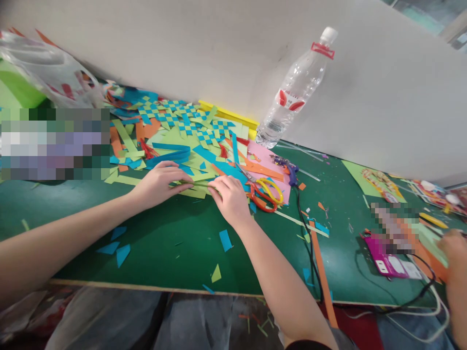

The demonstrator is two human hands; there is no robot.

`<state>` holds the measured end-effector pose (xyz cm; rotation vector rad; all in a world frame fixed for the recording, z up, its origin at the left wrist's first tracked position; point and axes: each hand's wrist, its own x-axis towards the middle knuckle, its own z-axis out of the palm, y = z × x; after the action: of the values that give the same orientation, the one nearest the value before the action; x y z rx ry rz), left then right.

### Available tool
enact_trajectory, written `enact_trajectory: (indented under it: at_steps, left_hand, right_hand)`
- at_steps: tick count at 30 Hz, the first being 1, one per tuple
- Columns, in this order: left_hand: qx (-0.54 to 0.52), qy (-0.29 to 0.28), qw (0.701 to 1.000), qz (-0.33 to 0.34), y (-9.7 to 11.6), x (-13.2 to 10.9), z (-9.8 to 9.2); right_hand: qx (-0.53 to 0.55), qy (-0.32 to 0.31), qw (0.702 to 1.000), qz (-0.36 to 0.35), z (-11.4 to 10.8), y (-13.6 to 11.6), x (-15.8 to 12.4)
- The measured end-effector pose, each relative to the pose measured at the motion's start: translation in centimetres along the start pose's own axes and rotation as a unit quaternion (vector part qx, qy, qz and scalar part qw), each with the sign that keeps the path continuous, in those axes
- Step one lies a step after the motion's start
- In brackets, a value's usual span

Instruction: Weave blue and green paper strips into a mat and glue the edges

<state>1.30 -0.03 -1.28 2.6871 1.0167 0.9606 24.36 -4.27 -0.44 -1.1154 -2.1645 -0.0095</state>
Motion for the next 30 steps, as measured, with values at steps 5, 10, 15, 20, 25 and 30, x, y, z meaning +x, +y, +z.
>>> enact_trajectory:
  at_steps: [5, 10, 15, 20, 25, 30]
  left_hand:
    - [0.004, 0.009, 1.000, 0.004, 0.04, -0.04, 0.01]
    - [0.004, 0.017, 1.000, -0.003, 0.13, -0.01, 0.00]
    - [0.003, 0.017, 1.000, -0.023, 0.06, -0.07, 0.08]
    - [0.007, 0.011, 0.999, -0.031, -0.02, -0.11, 0.09]
    - [0.015, 0.007, 0.999, -0.040, -0.07, -0.12, 0.12]
    - [0.010, 0.006, 0.999, -0.046, -0.03, -0.12, 0.09]
  right_hand:
    - [-0.006, 0.001, 1.000, 0.003, 0.03, 0.02, -0.02]
    - [-0.002, 0.007, 1.000, 0.016, 0.27, 0.19, -0.18]
    - [-0.008, 0.004, 1.000, 0.029, 0.29, 0.30, -0.23]
    - [-0.011, 0.005, 0.999, 0.037, 0.29, 0.36, -0.32]
    - [-0.027, 0.006, 0.998, 0.053, 0.30, 0.33, -0.33]
    - [-0.034, 0.010, 0.997, 0.064, 0.32, 0.39, -0.35]
